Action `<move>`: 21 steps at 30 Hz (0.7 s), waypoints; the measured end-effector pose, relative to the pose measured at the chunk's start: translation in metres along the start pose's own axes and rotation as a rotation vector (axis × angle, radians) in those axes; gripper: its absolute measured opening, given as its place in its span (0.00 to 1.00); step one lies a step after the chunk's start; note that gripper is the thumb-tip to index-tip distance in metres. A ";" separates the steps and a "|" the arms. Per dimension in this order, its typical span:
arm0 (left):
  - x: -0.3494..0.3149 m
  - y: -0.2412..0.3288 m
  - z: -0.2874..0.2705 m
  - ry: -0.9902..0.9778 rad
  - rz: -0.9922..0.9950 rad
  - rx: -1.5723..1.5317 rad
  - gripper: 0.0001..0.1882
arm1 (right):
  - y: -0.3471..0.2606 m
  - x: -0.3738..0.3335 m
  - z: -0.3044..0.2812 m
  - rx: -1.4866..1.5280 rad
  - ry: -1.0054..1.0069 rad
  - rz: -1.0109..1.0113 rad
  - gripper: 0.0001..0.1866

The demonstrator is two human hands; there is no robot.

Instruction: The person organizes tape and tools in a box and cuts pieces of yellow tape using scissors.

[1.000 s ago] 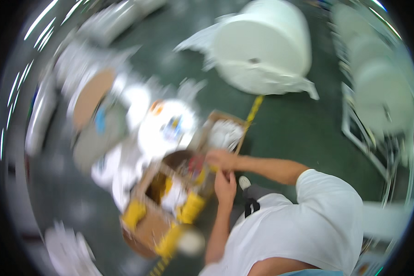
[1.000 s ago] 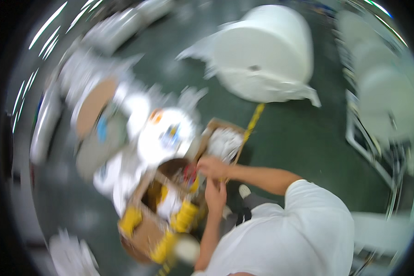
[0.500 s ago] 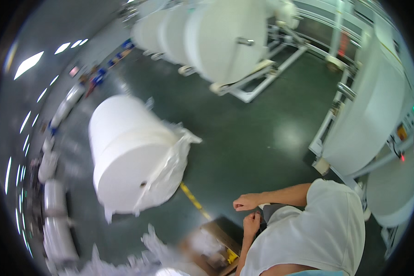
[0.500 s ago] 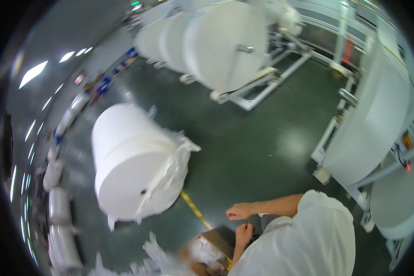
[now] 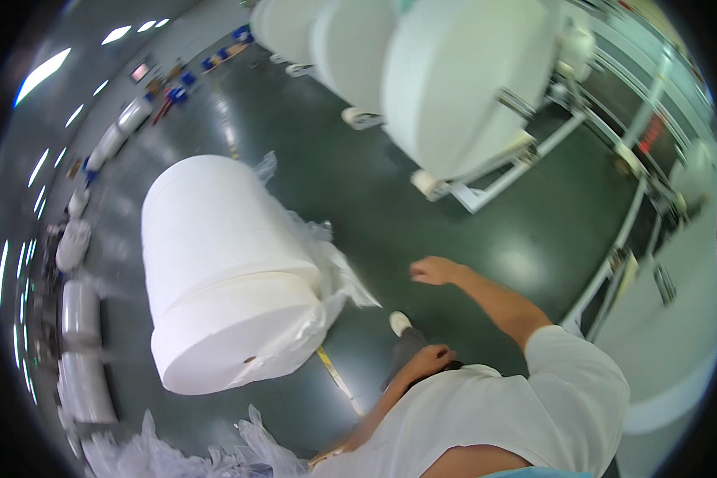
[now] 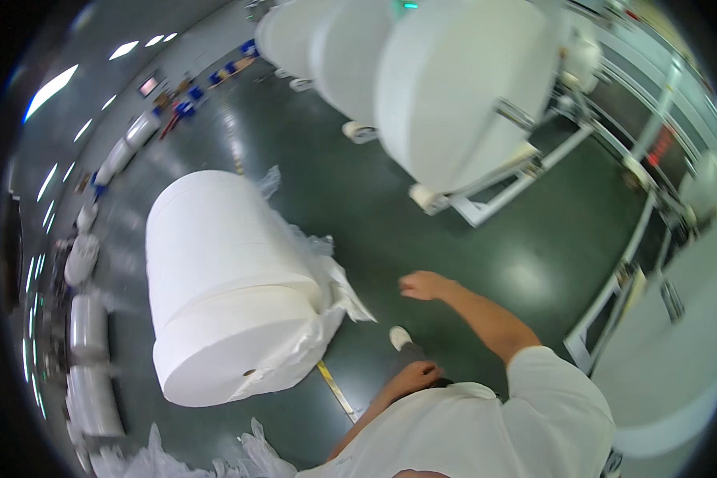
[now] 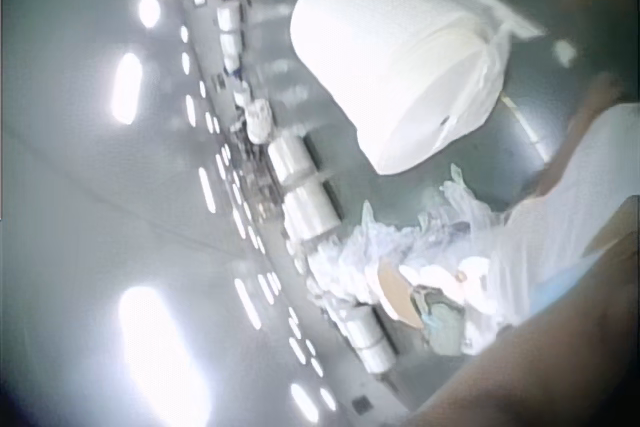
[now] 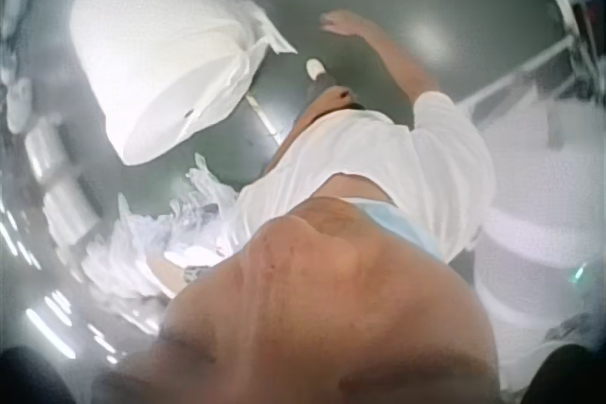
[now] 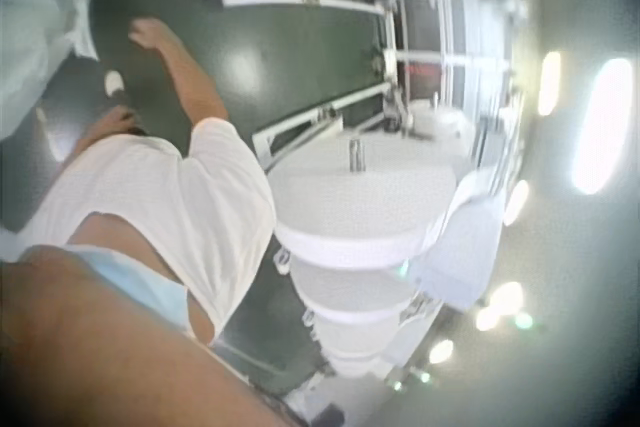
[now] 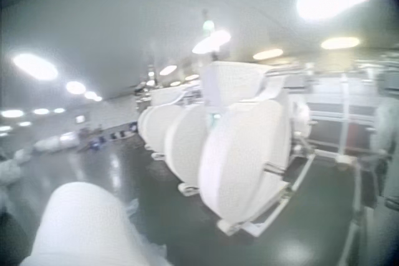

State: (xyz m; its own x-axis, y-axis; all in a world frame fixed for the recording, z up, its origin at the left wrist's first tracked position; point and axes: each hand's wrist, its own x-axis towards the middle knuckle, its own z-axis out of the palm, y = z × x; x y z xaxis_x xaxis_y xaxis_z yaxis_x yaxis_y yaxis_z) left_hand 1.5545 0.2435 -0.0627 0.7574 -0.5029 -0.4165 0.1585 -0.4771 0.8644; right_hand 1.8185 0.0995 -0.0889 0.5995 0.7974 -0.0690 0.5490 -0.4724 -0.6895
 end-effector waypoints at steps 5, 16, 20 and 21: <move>0.094 0.006 -0.204 -0.031 -0.011 -0.013 0.22 | 0.185 0.020 -0.019 -0.305 -0.486 0.433 0.16; 0.303 -0.039 -0.656 0.028 -0.177 -0.128 0.30 | 0.346 0.389 -0.043 0.517 -0.716 0.972 0.06; 0.377 -0.029 -0.830 0.098 -0.155 -0.194 0.25 | 0.392 0.697 -0.169 -0.162 -0.215 0.675 0.20; 0.378 -0.041 -0.866 0.159 -0.200 -0.217 0.24 | 0.379 0.781 -0.191 -0.137 -0.168 0.617 0.20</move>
State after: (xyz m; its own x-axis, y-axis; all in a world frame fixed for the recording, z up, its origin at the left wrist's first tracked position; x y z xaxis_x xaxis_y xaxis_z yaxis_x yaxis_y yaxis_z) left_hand 2.3824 0.6973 -0.0118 0.7840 -0.2879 -0.5499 0.4328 -0.3816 0.8168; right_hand 2.6059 0.4715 -0.2665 0.7355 0.4070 -0.5416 0.2093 -0.8968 -0.3898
